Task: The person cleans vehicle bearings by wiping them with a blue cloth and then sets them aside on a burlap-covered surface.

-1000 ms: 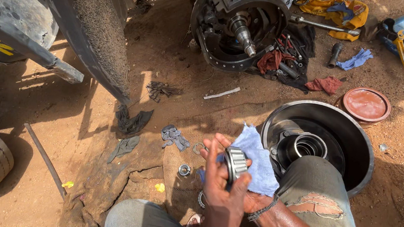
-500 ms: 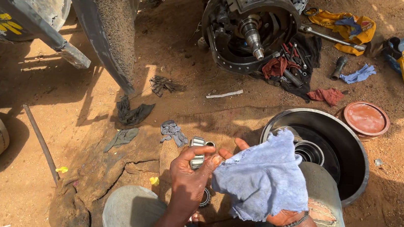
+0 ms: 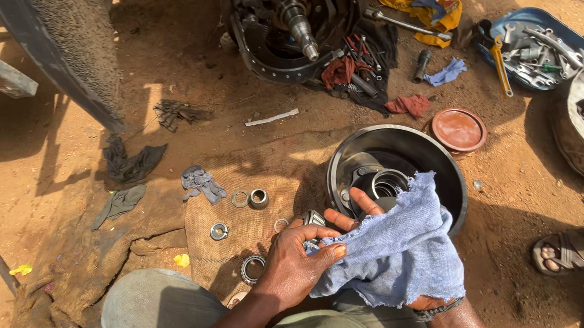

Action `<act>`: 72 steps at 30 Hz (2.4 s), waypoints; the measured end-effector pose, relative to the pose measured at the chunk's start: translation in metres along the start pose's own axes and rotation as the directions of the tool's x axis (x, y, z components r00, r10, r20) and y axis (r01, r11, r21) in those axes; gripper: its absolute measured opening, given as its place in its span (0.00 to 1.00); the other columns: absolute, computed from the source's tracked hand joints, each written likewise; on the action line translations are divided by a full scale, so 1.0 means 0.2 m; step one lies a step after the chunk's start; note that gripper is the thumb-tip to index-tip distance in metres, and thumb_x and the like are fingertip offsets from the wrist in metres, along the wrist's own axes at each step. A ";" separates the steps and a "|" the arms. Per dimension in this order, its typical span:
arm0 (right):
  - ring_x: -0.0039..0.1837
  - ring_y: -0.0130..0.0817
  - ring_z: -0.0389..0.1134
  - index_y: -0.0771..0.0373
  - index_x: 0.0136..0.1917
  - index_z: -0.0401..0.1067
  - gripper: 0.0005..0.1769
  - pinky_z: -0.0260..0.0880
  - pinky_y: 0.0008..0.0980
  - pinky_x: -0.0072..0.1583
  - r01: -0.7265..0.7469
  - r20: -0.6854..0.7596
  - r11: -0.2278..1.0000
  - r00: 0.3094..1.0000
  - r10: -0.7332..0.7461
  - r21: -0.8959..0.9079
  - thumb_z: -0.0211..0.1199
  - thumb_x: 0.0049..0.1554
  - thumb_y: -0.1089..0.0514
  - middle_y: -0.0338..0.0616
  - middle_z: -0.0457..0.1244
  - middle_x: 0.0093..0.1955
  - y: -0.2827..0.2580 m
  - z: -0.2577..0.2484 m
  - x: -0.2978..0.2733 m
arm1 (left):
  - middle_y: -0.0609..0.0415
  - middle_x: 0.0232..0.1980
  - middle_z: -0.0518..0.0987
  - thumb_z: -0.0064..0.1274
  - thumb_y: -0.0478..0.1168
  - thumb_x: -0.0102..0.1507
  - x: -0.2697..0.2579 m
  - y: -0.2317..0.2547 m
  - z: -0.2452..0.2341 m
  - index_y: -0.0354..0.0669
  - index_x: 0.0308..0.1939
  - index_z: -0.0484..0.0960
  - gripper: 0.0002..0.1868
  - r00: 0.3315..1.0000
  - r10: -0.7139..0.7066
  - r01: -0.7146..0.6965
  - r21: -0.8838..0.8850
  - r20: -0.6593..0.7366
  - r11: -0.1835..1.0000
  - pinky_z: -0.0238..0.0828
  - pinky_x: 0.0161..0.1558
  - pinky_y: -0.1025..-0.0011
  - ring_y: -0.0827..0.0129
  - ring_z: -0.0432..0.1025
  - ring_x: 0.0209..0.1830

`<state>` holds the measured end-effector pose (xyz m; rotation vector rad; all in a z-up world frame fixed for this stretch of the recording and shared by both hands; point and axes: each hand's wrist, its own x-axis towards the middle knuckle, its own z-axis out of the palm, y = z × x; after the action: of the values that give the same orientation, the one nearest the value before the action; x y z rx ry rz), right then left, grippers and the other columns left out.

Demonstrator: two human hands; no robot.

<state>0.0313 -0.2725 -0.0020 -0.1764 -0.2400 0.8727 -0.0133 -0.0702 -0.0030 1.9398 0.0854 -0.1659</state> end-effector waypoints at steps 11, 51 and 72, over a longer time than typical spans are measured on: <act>0.52 0.41 0.72 0.64 0.63 0.72 0.21 0.76 0.44 0.53 -0.500 -0.801 0.627 0.406 -0.441 -0.598 0.61 0.58 0.54 0.55 0.68 0.57 -0.28 -0.40 -0.95 | 0.60 0.33 0.78 0.62 0.40 0.62 0.09 -0.03 0.16 0.35 0.35 0.86 0.09 0.968 -0.123 0.224 -0.540 0.217 0.811 0.65 0.37 0.76 0.79 0.66 0.33; 0.41 0.32 0.72 0.65 0.44 0.77 0.09 0.72 0.30 0.42 -0.155 0.151 -0.453 0.809 -0.568 -0.878 0.74 0.51 0.61 0.42 0.69 0.40 0.15 0.07 0.20 | 0.49 0.45 0.79 0.52 0.37 0.64 0.11 -0.20 0.08 0.33 0.53 0.78 0.15 0.945 -0.300 -0.103 -0.990 -0.128 0.098 0.77 0.42 0.72 0.71 0.76 0.42; 0.42 0.21 0.70 0.64 0.47 0.78 0.07 0.73 0.25 0.44 -0.349 -0.202 -0.109 0.739 -0.643 -0.931 0.70 0.54 0.61 0.38 0.72 0.40 0.24 -0.21 0.23 | 0.44 0.55 0.82 0.44 0.42 0.71 0.15 -0.32 0.15 0.38 0.49 0.76 0.11 0.946 -0.114 -0.240 -0.892 -0.303 0.384 0.77 0.54 0.66 0.64 0.78 0.52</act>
<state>0.0356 -0.2094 -0.0476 -1.9763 -0.1982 0.0338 0.0050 -0.0749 -0.0776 0.7710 0.2607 0.2384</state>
